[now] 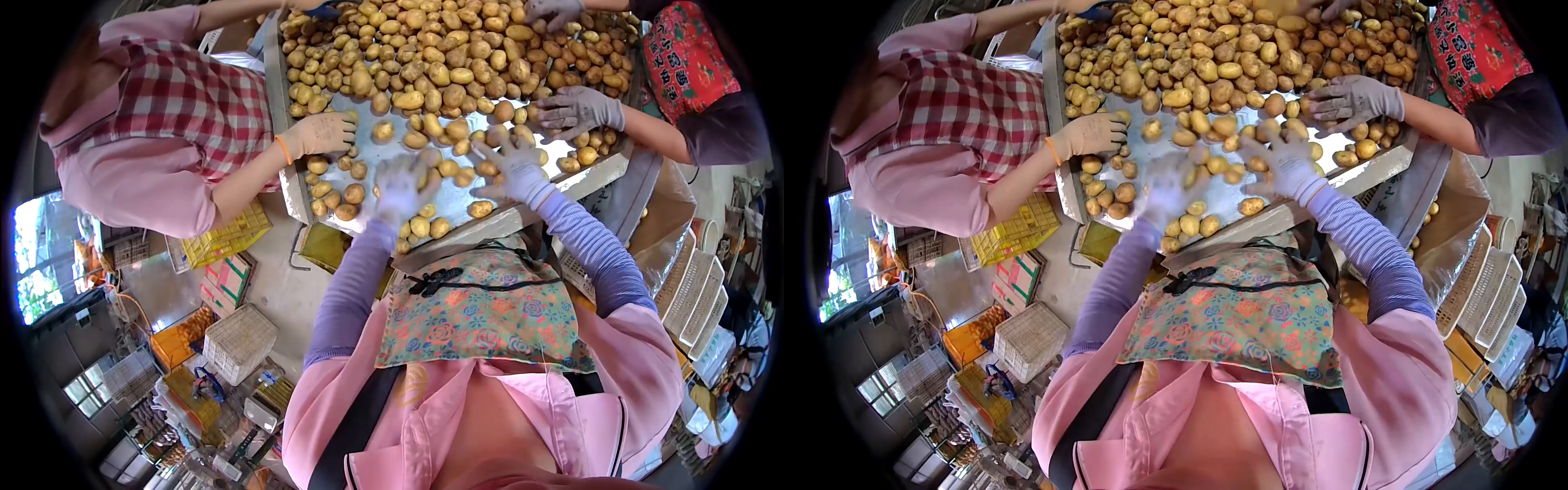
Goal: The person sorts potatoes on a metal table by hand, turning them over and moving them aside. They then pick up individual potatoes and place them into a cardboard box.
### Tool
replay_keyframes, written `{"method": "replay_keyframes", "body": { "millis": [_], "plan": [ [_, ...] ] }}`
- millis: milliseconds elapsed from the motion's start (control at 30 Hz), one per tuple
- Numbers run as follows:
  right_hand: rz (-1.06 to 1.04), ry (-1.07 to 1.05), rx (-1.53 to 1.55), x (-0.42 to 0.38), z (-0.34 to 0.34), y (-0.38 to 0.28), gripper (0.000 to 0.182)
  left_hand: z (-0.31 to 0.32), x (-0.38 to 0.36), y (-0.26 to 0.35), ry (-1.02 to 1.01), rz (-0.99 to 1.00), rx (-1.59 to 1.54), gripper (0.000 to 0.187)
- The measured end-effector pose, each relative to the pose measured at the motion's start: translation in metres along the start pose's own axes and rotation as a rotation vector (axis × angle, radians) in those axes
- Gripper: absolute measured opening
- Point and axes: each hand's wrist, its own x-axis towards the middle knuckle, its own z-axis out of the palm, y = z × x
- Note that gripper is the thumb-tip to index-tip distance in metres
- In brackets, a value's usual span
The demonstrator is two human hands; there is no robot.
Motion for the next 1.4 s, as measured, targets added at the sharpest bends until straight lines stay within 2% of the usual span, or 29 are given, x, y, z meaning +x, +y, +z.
{"method": "replay_keyframes", "body": {
  "millis": [133, 200, 267, 333, 367, 433, 467, 533, 567, 600, 633, 667, 700, 733, 767, 800, 833, 867, 900, 933, 1033, 1100, 1133, 1200, 1267, 1300, 1333, 1367, 1400],
  "plan": [
    [-0.146, -0.044, 0.009, -0.007, -0.005, -0.031, 0.102, -0.025, -0.059, 0.014, 0.126, 0.083, -0.043, 0.057],
    [-0.278, -0.074, 0.129, -0.002, -0.009, -0.047, 0.101, -0.028, -0.102, -0.007, 0.139, 0.001, 0.012, 0.054],
    [-0.438, -0.002, 0.185, 0.014, 0.02, -0.11, 0.091, -0.028, -0.145, -0.054, 0.103, -0.159, -0.034, 0.055],
    [-0.603, -0.035, 0.074, 0.019, 0.017, -0.16, 0.086, -0.058, -0.141, -0.064, 0.028, -0.445, -0.123, 0.052],
    [-0.643, 0.002, 0.07, 0.019, 0.019, -0.17, 0.082, -0.058, -0.133, -0.072, 0.028, -0.445, -0.119, 0.052],
    [-0.68, 0.04, 0.065, 0.023, 0.032, -0.177, 0.078, -0.048, -0.113, -0.092, 0.304, -0.436, 0.043, 0.06],
    [-0.775, 0.03, 0.145, 0.027, 0.04, -0.176, 0.066, -0.034, -0.106, -0.09, 0.308, -0.431, 0.038, 0.06],
    [-0.868, 0.007, 0.207, 0.035, 0.058, -0.158, 0.055, 0.007, -0.085, -0.062, 0.203, -0.621, 0.48, 0.068],
    [-0.969, 0.06, 0.418, 0.043, 0.068, -0.136, 0.043, 0.021, -0.086, -0.058, 0.346, -0.407, 0.2, 0.076],
    [-1.063, 0.126, 0.642, 0.052, 0.072, -0.122, 0.034, 0.017, -0.086, -0.042, 0.347, -0.406, 0.201, 0.076],
    [-0.588, -0.236, 0.075, 0.055, -0.038, -0.097, 0.028, 0.007, -0.076, -0.024, 0.133, -0.22, 0.172, 0.078],
    [-0.439, -0.034, 0.1, 0.068, -0.055, -0.061, 0.027, 0.001, -0.073, -0.016, -0.086, -0.036, 0.147, 0.079],
    [-0.408, -0.066, -0.063, 0.074, -0.048, -0.058, 0.028, 0.001, -0.071, -0.027, -0.086, -0.036, 0.147, 0.079],
    [-0.231, 0.664, 0.198, 0.098, -0.044, 0.034, 0.035, 0.006, -0.06, -0.051, 0.086, -0.046, 0.199, 0.079],
    [0.025, 0.5, -0.056, 0.1, -0.064, 0.057, 0.051, 0.012, -0.046, -0.073, 0.261, -0.056, 0.252, 0.079],
    [0.285, 0.258, -0.097, 0.114, -0.087, 0.074, 0.066, 0.02, -0.033, -0.088, 0.322, -0.172, 0.336, 0.081],
    [0.28, 0.298, -0.258, 0.125, -0.068, 0.087, 0.077, 0.024, -0.011, -0.1, 0.387, -0.288, 0.42, 0.083],
    [0.359, 0.224, 0.007, 0.133, -0.068, 0.083, 0.084, 0.027, 0.021, -0.103, 0.341, -0.424, 0.317, 0.088],
    [0.361, 0.232, -0.022, 0.144, -0.065, 0.07, 0.085, 0.027, 0.059, -0.105, 0.307, -0.552, 0.224, 0.093],
    [0.366, 0.226, -0.061, 0.148, -0.058, 0.056, 0.086, 0.03, 0.079, -0.095, 0.307, -0.552, 0.224, 0.093],
    [0.157, 0.239, 0.029, 0.134, -0.05, 0.022, 0.076, 0.016, 0.1, -0.057, 0.184, -0.511, 0.059, 0.101],
    [0.019, 0.293, 0.055, 0.096, -0.04, 0.017, 0.07, 0.001, 0.085, -0.02, 0.081, -0.381, -0.088, 0.102],
    [-0.028, 0.329, 0.104, 0.098, -0.032, 0.022, 0.074, 0.008, 0.07, -0.011, 0.082, -0.38, -0.088, 0.102],
    [0.037, 0.147, 0.074, 0.053, -0.028, 0.028, 0.082, 0.022, 0.033, 0.0, 0.096, -0.08, 0.04, 0.086],
    [-0.007, 0.262, 0.045, 0.039, -0.004, 0.034, 0.091, 0.017, 0.009, 0.005, 0.153, 0.03, 0.198, 0.063],
    [-0.052, 0.176, -0.022, 0.017, 0.0, 0.023, 0.093, 0.013, -0.009, 0.008, 0.144, 0.033, 0.196, 0.063],
    [-0.079, 0.281, -0.007, 0.016, 0.011, 0.028, 0.094, 0.007, -0.025, 0.007, 0.153, -0.022, 0.106, 0.055],
    [-0.079, 0.145, -0.011, 0.009, 0.01, 0.01, 0.092, -0.002, -0.047, 0.004, 0.157, -0.075, 0.015, 0.048],
    [-0.078, 0.017, -0.009, 0.001, 0.006, -0.008, 0.091, 0.006, -0.087, -0.026, 0.165, 0.022, 0.178, 0.05]
  ]
}}
